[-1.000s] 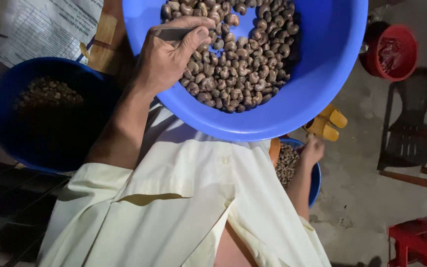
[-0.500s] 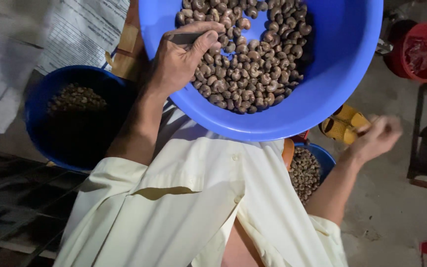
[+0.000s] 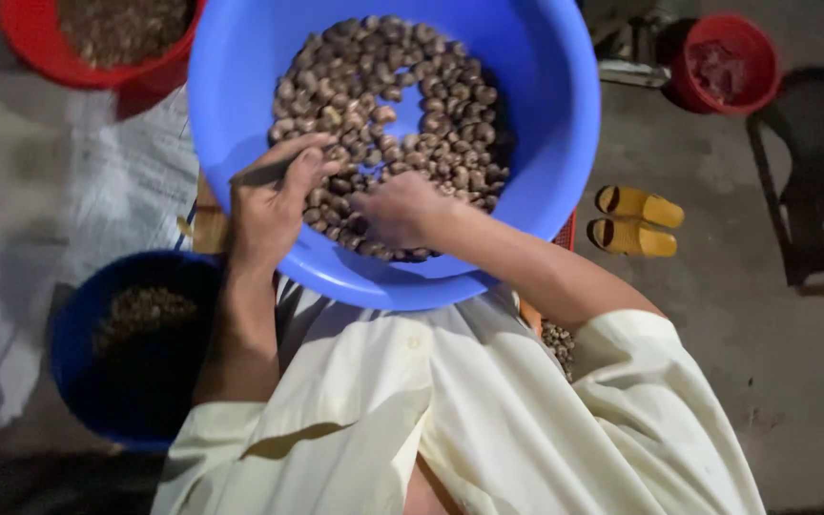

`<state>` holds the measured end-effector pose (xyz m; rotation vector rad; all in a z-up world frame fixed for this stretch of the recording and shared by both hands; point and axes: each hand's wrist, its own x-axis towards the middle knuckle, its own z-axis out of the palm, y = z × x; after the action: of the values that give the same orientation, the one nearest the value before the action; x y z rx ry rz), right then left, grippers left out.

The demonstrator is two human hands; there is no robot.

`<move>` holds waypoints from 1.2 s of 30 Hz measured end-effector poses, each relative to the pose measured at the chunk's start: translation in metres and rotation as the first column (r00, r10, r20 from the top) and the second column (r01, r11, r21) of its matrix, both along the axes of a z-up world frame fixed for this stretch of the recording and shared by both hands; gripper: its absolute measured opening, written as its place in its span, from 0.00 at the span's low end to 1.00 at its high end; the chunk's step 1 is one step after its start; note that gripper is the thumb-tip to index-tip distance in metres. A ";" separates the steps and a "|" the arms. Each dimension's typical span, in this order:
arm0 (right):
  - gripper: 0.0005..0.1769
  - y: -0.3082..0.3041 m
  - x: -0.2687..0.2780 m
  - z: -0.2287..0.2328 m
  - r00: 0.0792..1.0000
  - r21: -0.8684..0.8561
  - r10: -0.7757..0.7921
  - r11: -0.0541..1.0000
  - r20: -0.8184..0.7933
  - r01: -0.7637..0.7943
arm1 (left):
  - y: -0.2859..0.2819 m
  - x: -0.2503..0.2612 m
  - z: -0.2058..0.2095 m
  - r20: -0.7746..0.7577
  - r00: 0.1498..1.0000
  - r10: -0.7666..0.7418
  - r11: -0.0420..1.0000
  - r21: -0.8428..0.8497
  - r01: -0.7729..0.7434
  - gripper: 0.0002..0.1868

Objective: Shelling nuts manually using a small metal tool in a processing facility

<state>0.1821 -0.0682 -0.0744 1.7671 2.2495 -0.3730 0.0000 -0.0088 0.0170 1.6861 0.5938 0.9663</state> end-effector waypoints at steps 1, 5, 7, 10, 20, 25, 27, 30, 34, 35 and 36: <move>0.24 0.003 -0.003 -0.023 1.000 0.005 -0.024 1.000 -0.001 0.024 | 0.001 0.001 0.000 -0.001 1.000 -0.024 1.000 0.005 0.024 0.12; 0.09 0.003 -0.009 -0.053 0.995 0.250 0.024 0.968 -0.095 0.000 | 0.000 0.001 -0.001 0.014 0.999 -0.034 0.999 0.038 0.033 0.13; 0.09 -0.001 -0.004 -0.045 0.990 0.301 0.068 0.953 -0.122 -0.029 | -0.002 0.000 -0.001 -0.001 0.999 -0.033 0.998 0.061 0.033 0.14; 0.12 0.003 0.011 -0.023 0.986 0.319 0.062 0.948 -0.157 -0.009 | 0.000 0.000 -0.003 -0.021 0.999 -0.037 0.994 0.102 0.039 0.14; 0.15 0.009 0.017 0.075 -0.111 -0.174 -0.147 0.937 -0.983 0.304 | -0.003 -0.004 0.012 -0.066 0.997 -0.030 0.995 0.096 0.036 0.17; 0.11 0.015 0.014 0.067 -0.264 -0.161 -0.073 0.930 -0.962 0.331 | 0.000 -0.003 0.007 -0.100 0.995 -0.012 0.996 0.091 0.021 0.17; 0.20 0.020 0.016 0.054 -0.257 -0.152 -0.065 0.931 -0.964 0.332 | 0.002 -0.005 0.005 -0.029 0.999 -0.032 0.989 0.143 0.036 0.13; 0.18 0.022 0.017 0.050 -0.203 -0.098 -0.032 0.940 -0.979 0.326 | 0.010 0.000 -0.004 0.024 0.999 -0.041 0.969 0.246 0.034 0.11; 0.16 0.018 0.012 0.060 -0.109 -0.003 0.034 0.945 -0.993 0.326 | 0.006 0.003 -0.005 0.084 0.996 -0.010 0.969 0.248 -0.012 0.10; 0.18 0.019 0.015 0.055 -0.080 0.007 0.036 0.939 -0.996 0.343 | 0.010 0.004 -0.012 0.120 0.992 -0.031 0.972 0.235 0.002 0.10; 0.19 0.019 0.019 0.050 -0.052 0.017 0.038 0.933 -0.998 0.359 | 0.013 0.006 -0.019 0.156 0.986 -0.051 0.975 0.223 0.015 0.10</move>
<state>0.2011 -0.0491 -0.0239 2.2563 2.9464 -2.2624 0.0058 0.0040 -0.0022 1.7855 0.3598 1.1661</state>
